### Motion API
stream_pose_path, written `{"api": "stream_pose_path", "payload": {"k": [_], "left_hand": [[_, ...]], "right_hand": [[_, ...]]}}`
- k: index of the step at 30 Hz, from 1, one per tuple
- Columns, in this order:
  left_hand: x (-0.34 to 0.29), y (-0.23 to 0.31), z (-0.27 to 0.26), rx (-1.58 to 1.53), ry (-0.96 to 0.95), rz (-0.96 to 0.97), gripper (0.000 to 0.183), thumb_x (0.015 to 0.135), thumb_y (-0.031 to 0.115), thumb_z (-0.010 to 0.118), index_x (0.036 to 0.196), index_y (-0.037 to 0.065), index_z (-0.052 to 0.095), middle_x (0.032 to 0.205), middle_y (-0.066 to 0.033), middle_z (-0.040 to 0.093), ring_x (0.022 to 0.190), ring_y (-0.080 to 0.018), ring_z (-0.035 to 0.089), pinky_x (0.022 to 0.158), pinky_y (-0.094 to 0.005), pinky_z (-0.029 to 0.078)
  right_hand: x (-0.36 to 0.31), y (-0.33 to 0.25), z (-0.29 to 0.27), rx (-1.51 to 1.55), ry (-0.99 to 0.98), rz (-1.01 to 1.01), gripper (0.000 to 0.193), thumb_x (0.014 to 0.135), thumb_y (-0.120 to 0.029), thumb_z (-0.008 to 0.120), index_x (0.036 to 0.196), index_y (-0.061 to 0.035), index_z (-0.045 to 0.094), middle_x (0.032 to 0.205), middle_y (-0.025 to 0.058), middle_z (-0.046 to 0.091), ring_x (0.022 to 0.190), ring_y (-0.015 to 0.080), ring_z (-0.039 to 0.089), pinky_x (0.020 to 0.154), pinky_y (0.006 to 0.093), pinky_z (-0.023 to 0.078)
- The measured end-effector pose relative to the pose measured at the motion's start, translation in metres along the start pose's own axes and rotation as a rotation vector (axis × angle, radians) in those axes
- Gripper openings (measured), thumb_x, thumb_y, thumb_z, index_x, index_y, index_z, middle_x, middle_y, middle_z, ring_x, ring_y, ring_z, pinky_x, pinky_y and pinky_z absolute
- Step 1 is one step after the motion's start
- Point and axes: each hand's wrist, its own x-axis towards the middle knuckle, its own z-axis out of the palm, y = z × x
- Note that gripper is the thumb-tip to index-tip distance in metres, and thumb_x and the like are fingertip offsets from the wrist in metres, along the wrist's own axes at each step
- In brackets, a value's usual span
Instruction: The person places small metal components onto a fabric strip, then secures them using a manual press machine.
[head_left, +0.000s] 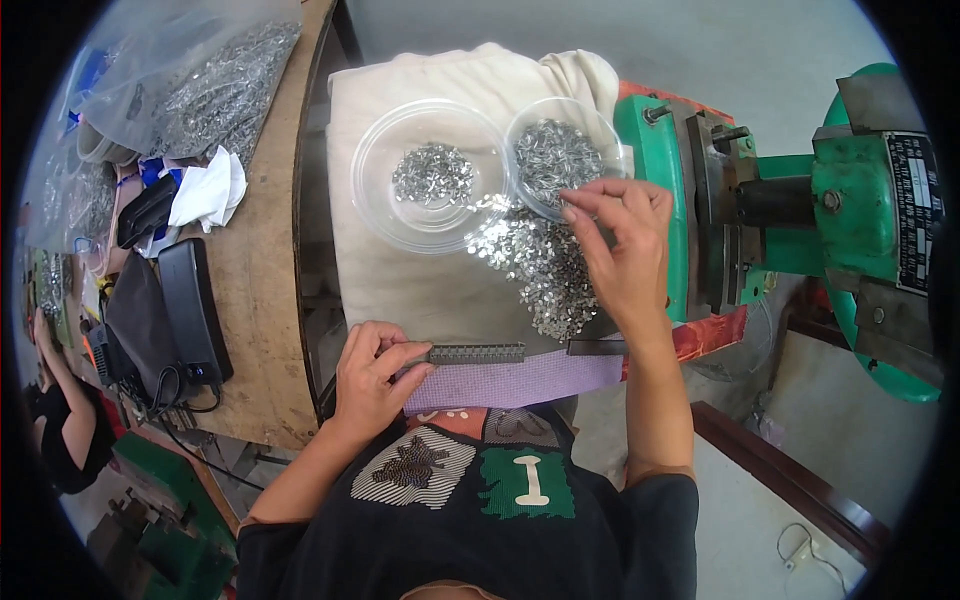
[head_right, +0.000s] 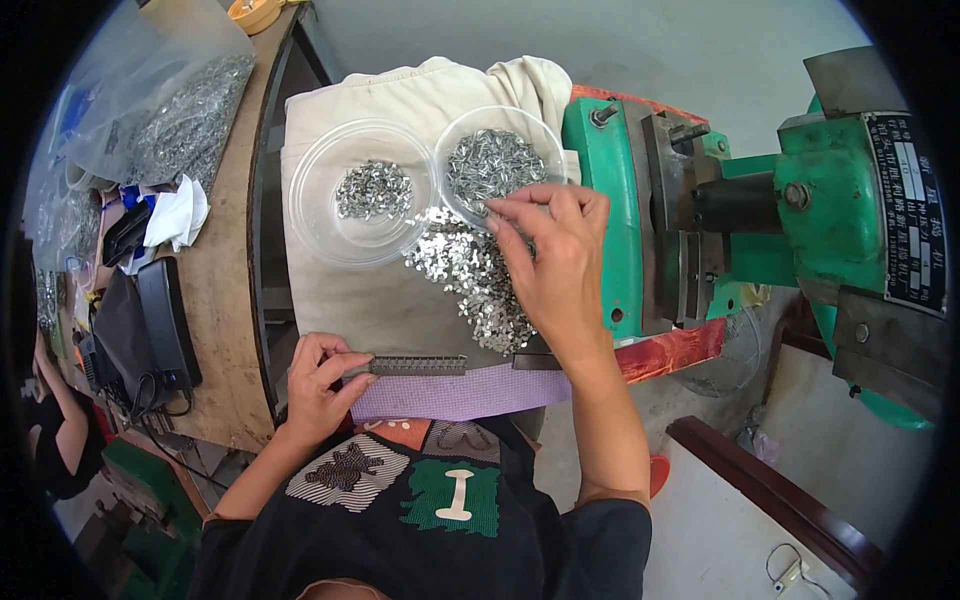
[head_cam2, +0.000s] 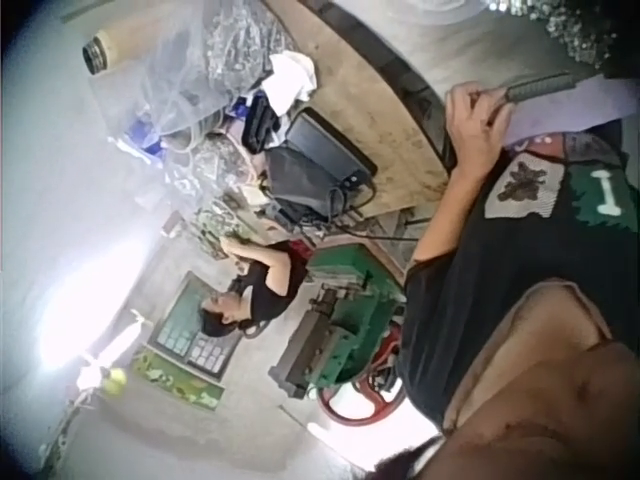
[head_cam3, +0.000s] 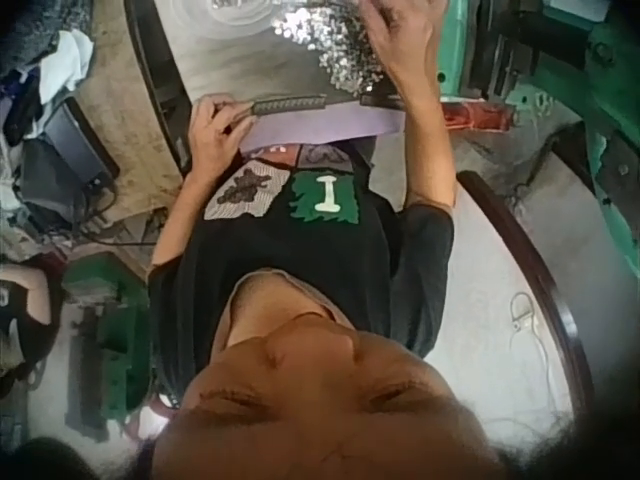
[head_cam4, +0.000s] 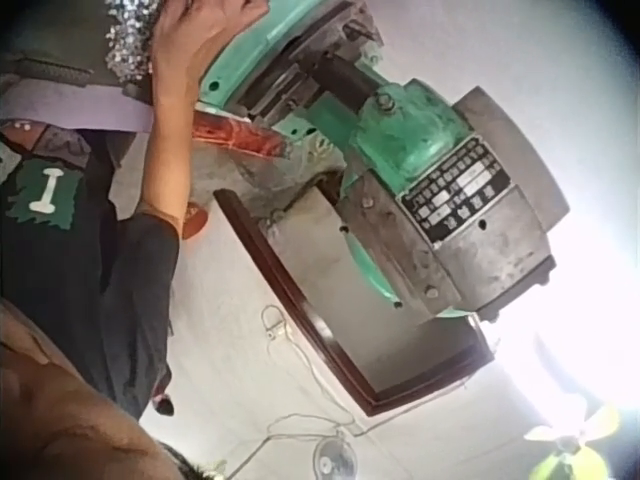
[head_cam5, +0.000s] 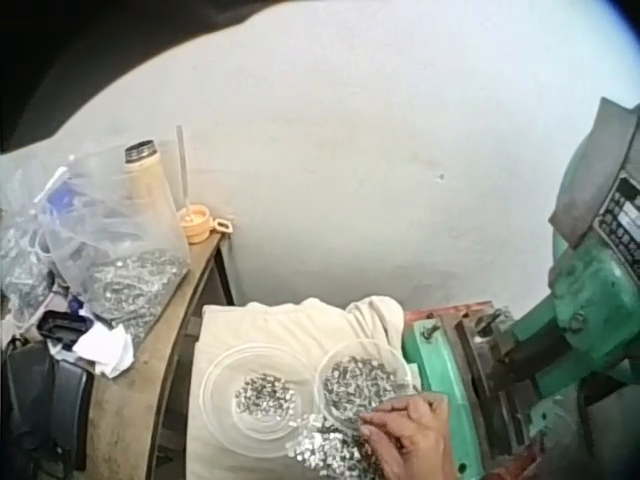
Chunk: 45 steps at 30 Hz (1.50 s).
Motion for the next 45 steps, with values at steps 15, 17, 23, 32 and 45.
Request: {"api": "stream_pose_path", "payload": {"k": [15,17,23,32,45], "left_hand": [[0.000,-0.002,0.001,-0.003,0.017,0.008,0.029,0.068,0.008,0.083,0.096,0.008,0.075,0.092,-0.0069,0.058,0.082,-0.0242,0.055,0.068,-0.0343,0.047],[0.000,-0.002,0.002,0.000,0.020,0.014,0.030,0.068,0.008,0.083,0.096,0.008,0.074,0.092,-0.0069,0.058,0.082,-0.0241,0.055,0.068,-0.0342,0.047],[-0.002,-0.003,0.000,-0.003,0.027,0.017,0.030,0.067,0.008,0.083,0.096,0.008,0.074,0.092,-0.0068,0.058,0.081,-0.0237,0.055,0.067,-0.0341,0.047],[-0.001,-0.001,0.002,-0.012,0.033,0.023,0.030,0.068,0.007,0.083,0.097,0.007,0.075,0.092,-0.0066,0.058,0.081,-0.0233,0.055,0.067,-0.0337,0.046],[-0.002,0.005,-0.002,-0.002,-0.020,-0.017,0.032,0.071,0.007,0.082,0.100,0.004,0.071,0.096,-0.0092,0.058,0.089,-0.0273,0.056,0.075,-0.0370,0.047]], "right_hand": [[-0.153,-0.020,0.000,-0.079,-0.153,-0.176,0.048,0.061,-0.015,0.081,0.108,-0.0212,0.076,0.101,-0.0026,0.064,0.091,0.0225,0.053,0.084,0.0373,0.044],[-0.152,-0.021,0.004,-0.107,-0.160,-0.191,0.046,0.063,-0.016,0.081,0.108,-0.0216,0.076,0.100,-0.0031,0.063,0.091,0.0223,0.053,0.084,0.0380,0.044],[-0.149,-0.025,0.010,-0.114,-0.154,-0.167,0.042,0.065,-0.016,0.081,0.107,-0.0217,0.075,0.100,-0.0038,0.062,0.091,0.0216,0.052,0.083,0.0383,0.043],[-0.162,-0.007,-0.015,-0.146,-0.010,0.037,0.037,0.068,-0.006,0.080,0.104,-0.0136,0.076,0.095,-0.0005,0.065,0.092,0.0237,0.052,0.085,0.0363,0.041],[-0.167,0.023,-0.056,-0.095,-0.200,0.404,0.031,0.074,-0.006,0.081,0.104,-0.0044,0.073,0.099,0.0098,0.064,0.098,0.0284,0.060,0.084,0.0361,0.050]]}}
